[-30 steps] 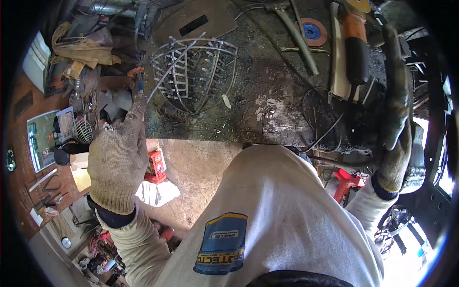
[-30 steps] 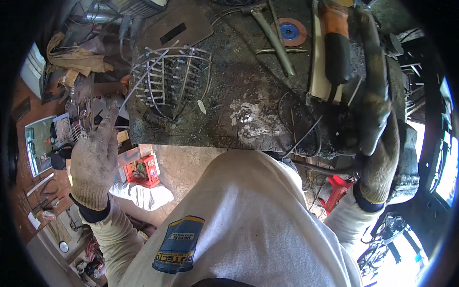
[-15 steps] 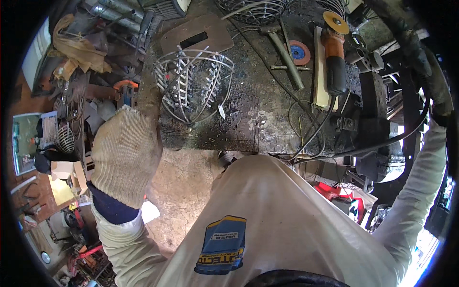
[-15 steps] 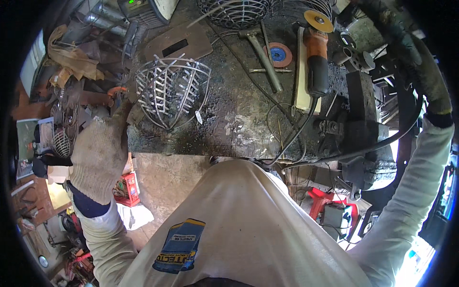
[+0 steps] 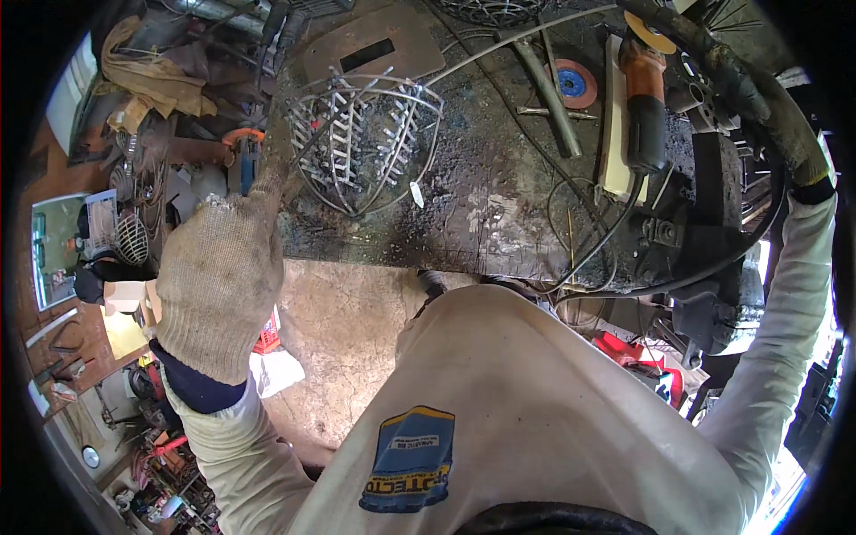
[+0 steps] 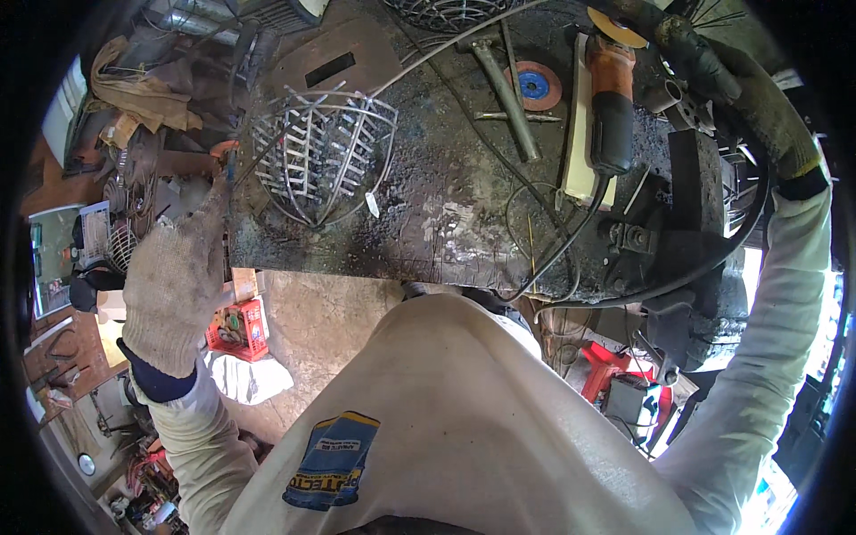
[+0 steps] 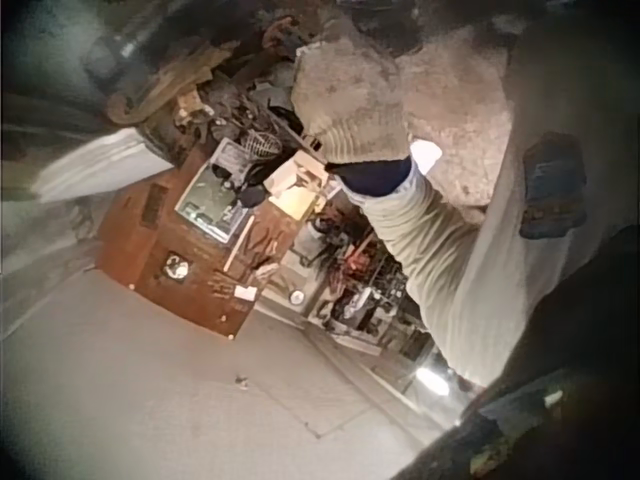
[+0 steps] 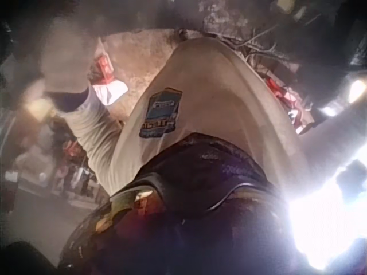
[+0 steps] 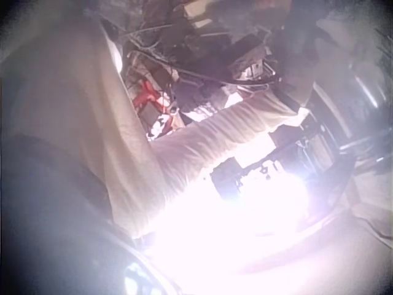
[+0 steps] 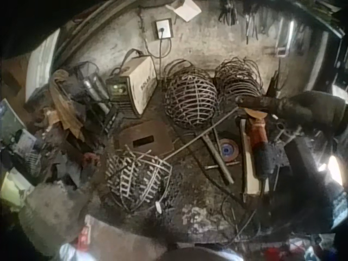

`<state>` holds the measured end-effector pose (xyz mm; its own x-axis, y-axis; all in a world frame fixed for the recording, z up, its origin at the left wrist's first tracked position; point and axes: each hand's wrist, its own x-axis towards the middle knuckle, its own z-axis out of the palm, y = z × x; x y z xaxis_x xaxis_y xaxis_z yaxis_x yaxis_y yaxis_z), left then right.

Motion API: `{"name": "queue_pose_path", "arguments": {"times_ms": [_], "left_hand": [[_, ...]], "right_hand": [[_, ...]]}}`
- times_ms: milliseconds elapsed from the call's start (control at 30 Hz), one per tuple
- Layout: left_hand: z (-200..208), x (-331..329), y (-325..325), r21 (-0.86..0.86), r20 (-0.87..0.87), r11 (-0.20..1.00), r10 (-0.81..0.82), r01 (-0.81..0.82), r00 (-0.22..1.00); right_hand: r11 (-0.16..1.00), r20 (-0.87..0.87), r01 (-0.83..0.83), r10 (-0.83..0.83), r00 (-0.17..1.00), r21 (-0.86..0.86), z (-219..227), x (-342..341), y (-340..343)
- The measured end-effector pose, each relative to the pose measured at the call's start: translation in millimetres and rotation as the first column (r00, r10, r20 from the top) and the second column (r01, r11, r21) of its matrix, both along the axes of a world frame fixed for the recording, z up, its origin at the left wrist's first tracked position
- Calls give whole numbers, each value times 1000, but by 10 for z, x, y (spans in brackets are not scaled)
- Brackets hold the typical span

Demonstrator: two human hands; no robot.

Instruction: The person welds components onto a curved metal frame using a welding rod, then uses a hammer and a small tool to adjust the metal pieces.

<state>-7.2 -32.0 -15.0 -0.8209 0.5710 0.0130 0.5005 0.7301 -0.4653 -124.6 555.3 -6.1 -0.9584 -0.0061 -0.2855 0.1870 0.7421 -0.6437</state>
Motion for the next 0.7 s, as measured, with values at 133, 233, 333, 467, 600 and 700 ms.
{"name": "queue_pose_path", "arguments": {"times_ms": [133,233,333,467,600,700], "left_hand": [[-26,-4,-43,6,29,999,33,-33,999],[-24,8,-18,-28,15,999,26,-26,1000],[-53,12,-34,-46,-2,999,25,-25,1000],[-32,10,-34,-81,26,996,48,-46,999],[-14,-61,-3,-62,58,998,23,-19,998],[39,-60,147,-68,244,928,372,-367,896]], "right_hand": [[958,-91,-153,179,980,242,-88,-30,24],[930,-89,-252,285,955,267,-170,-138,99],[901,-61,-286,323,945,327,-161,-135,17],[968,18,-163,163,987,193,-221,-188,33],[880,-238,-377,447,862,287,-390,-169,183],[992,114,-75,63,991,101,-207,-142,-193]]}}
